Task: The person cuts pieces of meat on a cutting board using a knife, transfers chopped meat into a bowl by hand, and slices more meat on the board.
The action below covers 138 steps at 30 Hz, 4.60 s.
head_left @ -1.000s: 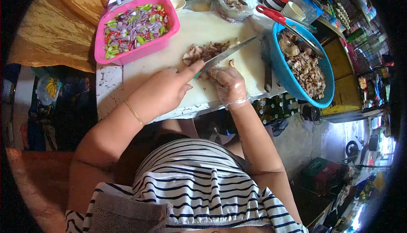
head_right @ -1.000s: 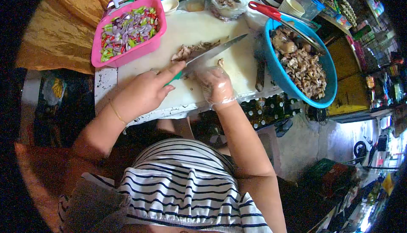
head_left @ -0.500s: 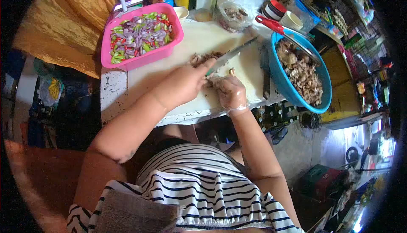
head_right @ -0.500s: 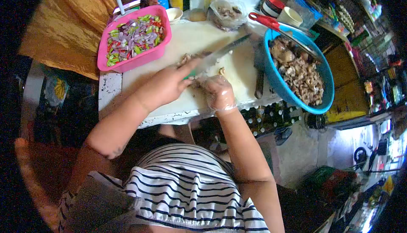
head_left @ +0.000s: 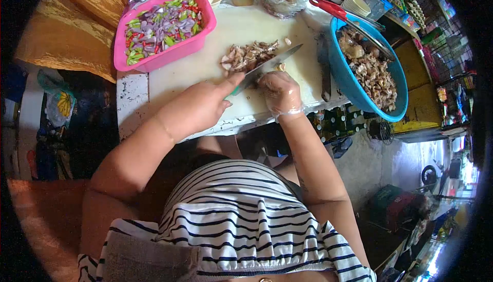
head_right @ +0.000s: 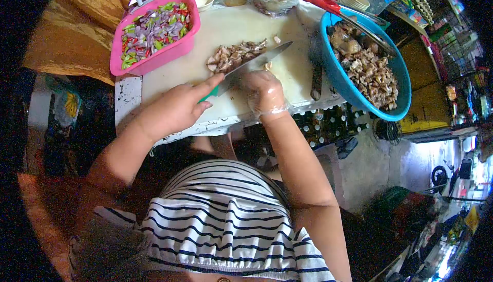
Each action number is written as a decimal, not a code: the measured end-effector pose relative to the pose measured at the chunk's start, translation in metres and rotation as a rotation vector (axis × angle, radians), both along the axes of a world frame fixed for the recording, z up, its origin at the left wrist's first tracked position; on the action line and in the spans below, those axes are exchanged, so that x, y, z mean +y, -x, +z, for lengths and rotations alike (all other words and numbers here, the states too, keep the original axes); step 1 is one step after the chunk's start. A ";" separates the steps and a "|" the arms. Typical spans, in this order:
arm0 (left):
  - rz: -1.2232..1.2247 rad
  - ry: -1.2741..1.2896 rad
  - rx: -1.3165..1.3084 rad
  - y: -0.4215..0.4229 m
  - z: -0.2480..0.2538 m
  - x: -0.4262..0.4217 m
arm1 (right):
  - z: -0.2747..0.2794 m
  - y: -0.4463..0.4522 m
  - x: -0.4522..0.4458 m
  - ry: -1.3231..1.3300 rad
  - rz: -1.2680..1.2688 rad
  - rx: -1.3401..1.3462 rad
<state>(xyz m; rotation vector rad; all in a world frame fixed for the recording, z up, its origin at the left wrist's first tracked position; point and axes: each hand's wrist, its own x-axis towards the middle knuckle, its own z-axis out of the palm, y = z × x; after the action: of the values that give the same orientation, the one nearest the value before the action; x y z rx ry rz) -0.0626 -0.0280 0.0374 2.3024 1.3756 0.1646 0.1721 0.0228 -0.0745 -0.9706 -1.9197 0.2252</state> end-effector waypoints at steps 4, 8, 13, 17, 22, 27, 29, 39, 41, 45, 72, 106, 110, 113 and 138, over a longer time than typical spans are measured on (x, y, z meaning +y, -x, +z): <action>0.013 -0.026 -0.155 -0.018 -0.030 0.031 | 0.005 0.002 0.000 0.030 -0.016 -0.026; 0.023 -0.083 -0.215 -0.027 -0.025 0.049 | 0.004 -0.001 -0.001 0.030 -0.028 0.051; 0.134 -0.145 -0.318 -0.008 -0.017 0.018 | -0.012 -0.023 0.023 0.041 -0.310 0.146; 0.114 -0.484 -0.609 0.009 -0.068 0.008 | 0.018 -0.037 0.077 0.178 -0.443 0.000; 0.299 -0.146 -0.596 0.008 -0.067 -0.005 | 0.033 -0.047 0.127 0.493 -0.271 -0.443; 0.315 -0.127 -0.449 0.004 -0.062 -0.006 | 0.013 -0.021 0.070 0.381 -0.271 -0.316; 0.275 -0.165 -0.528 0.004 -0.067 -0.005 | 0.027 -0.004 0.031 0.324 -0.260 -0.338; 0.098 -0.185 -0.230 0.003 -0.024 -0.027 | 0.023 0.003 -0.029 0.240 -0.170 0.029; 0.078 -0.179 -0.189 0.006 -0.022 -0.030 | 0.028 0.009 -0.034 0.260 -0.118 0.097; 0.054 -0.054 -0.076 0.008 -0.002 -0.031 | 0.029 0.017 -0.031 0.275 -0.080 0.049; 0.057 0.043 0.032 0.020 0.016 -0.031 | 0.011 0.021 -0.028 0.148 -0.059 0.005; 0.216 -0.024 -0.060 0.020 0.013 -0.046 | 0.032 0.008 -0.007 0.165 0.027 -0.030; 0.172 0.011 -0.028 0.015 0.015 -0.048 | 0.020 0.005 -0.004 0.187 0.031 -0.006; 0.144 0.034 -0.001 0.009 0.011 -0.041 | 0.021 0.002 -0.003 0.177 0.080 -0.017; 0.324 -0.077 -0.061 0.017 -0.024 -0.004 | 0.023 0.016 -0.014 0.218 -0.119 -0.054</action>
<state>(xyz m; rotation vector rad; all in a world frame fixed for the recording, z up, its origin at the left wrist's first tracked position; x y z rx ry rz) -0.0795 -0.0315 0.0136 2.0992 1.7285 0.3911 0.1556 0.0092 -0.0519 -1.2427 -1.9059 0.3470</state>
